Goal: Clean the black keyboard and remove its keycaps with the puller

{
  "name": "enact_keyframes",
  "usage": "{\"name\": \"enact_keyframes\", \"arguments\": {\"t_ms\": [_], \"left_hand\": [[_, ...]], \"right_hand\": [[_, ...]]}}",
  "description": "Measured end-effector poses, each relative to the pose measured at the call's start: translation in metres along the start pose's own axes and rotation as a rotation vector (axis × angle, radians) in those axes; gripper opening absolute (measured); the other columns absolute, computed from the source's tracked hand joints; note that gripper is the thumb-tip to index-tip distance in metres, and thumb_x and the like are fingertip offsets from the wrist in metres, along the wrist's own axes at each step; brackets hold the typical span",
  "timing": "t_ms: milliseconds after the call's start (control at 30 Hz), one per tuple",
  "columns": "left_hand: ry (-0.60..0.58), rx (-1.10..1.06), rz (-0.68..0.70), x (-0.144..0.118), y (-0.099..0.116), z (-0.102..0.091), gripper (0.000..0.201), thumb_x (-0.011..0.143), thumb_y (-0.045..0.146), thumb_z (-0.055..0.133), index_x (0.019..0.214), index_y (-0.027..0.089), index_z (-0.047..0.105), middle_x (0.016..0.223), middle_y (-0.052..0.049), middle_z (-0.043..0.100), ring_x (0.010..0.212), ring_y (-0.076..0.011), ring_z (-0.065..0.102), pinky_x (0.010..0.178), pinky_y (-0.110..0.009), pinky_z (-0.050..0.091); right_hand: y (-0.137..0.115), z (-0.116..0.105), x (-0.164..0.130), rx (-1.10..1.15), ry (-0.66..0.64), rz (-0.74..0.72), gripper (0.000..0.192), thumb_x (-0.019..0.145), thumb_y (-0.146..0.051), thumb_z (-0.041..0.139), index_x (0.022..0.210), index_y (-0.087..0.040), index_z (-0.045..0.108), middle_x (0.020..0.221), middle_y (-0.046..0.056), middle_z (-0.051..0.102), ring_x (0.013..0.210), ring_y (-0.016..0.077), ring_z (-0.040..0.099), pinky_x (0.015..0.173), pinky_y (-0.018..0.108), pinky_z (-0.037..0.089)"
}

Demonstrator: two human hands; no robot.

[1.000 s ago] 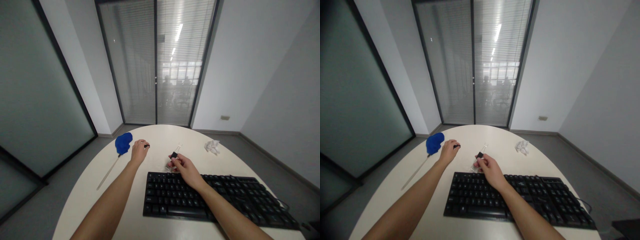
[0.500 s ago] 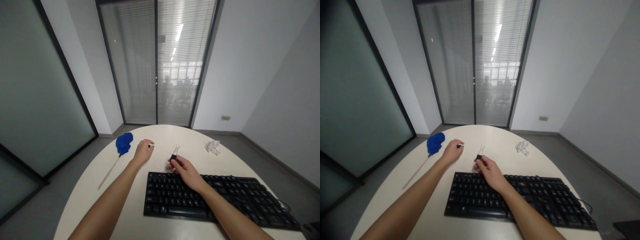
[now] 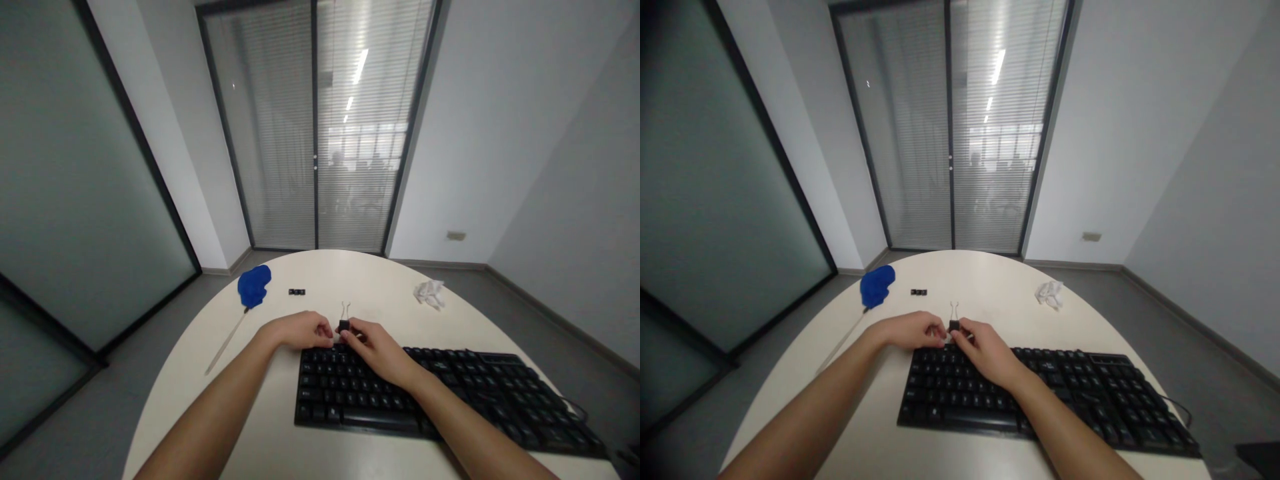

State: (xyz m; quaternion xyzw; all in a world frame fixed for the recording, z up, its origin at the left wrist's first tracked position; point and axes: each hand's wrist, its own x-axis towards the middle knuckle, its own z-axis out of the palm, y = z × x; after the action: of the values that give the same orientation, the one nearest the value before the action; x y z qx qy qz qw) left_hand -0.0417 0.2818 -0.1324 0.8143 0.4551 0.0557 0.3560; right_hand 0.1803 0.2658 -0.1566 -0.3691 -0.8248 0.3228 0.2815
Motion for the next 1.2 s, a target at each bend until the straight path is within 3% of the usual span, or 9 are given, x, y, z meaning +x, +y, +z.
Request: {"name": "enact_keyframes", "arguments": {"t_ms": [167, 367, 567, 767, 1000, 1200], "left_hand": [[-0.016, 0.095, -0.034, 0.001, 0.005, 0.003, 0.029, 0.081, 0.034, 0.066, 0.104, 0.017, 0.071, 0.094, -0.005, 0.073, 0.080, -0.0179, 0.065, 0.067, -0.023, 0.045], [0.022, 0.110, 0.052, 0.004, 0.010, 0.007, 0.028, 0.080, 0.031, 0.069, 0.105, 0.019, 0.071, 0.092, -0.003, 0.073, 0.080, -0.0163, 0.065, 0.069, -0.022, 0.046], [0.052, 0.075, 0.077, 0.006, 0.012, 0.010, 0.025, 0.080, 0.032, 0.070, 0.101, 0.018, 0.072, 0.088, -0.003, 0.073, 0.077, -0.0156, 0.065, 0.067, -0.022, 0.045], [0.081, 0.091, 0.071, 0.007, 0.014, 0.013, 0.025, 0.080, 0.033, 0.070, 0.100, 0.018, 0.072, 0.084, -0.002, 0.072, 0.074, -0.0162, 0.064, 0.064, -0.022, 0.044], [0.078, -0.010, 0.115, 0.009, 0.012, 0.012, 0.025, 0.078, 0.031, 0.071, 0.098, 0.016, 0.071, 0.082, -0.002, 0.069, 0.073, -0.0155, 0.062, 0.064, -0.022, 0.044], [0.131, -0.109, 0.147, 0.012, 0.008, 0.014, 0.028, 0.077, 0.031, 0.071, 0.101, 0.017, 0.069, 0.080, 0.000, 0.067, 0.072, -0.0147, 0.060, 0.064, -0.022, 0.044]], "right_hand": [[-0.005, -0.011, -0.008, -0.159, -0.038, -0.020, 0.028, 0.098, -0.039, 0.047, 0.079, -0.020, 0.054, 0.074, 0.000, 0.062, 0.070, 0.0172, 0.057, 0.063, 0.027, 0.038], [0.000, -0.014, -0.013, -0.166, -0.024, 0.009, 0.027, 0.099, -0.040, 0.045, 0.082, -0.021, 0.055, 0.073, 0.000, 0.063, 0.067, 0.0169, 0.057, 0.063, 0.028, 0.038], [0.005, -0.011, -0.012, -0.069, -0.006, 0.022, 0.028, 0.098, -0.041, 0.046, 0.084, -0.020, 0.059, 0.076, 0.002, 0.068, 0.070, 0.0186, 0.061, 0.065, 0.028, 0.043], [0.009, -0.012, -0.008, 0.180, -0.009, 0.023, 0.027, 0.097, -0.041, 0.048, 0.092, -0.019, 0.063, 0.089, 0.005, 0.072, 0.085, 0.0208, 0.067, 0.078, 0.030, 0.049], [0.014, -0.009, -0.006, 0.168, 0.058, 0.054, 0.031, 0.095, -0.047, 0.050, 0.089, -0.019, 0.061, 0.081, 0.004, 0.072, 0.078, 0.0204, 0.067, 0.074, 0.030, 0.049], [0.020, -0.006, -0.005, 0.316, 0.077, 0.077, 0.034, 0.094, -0.051, 0.050, 0.091, -0.019, 0.059, 0.089, 0.006, 0.072, 0.084, 0.0211, 0.069, 0.080, 0.033, 0.053]]}}
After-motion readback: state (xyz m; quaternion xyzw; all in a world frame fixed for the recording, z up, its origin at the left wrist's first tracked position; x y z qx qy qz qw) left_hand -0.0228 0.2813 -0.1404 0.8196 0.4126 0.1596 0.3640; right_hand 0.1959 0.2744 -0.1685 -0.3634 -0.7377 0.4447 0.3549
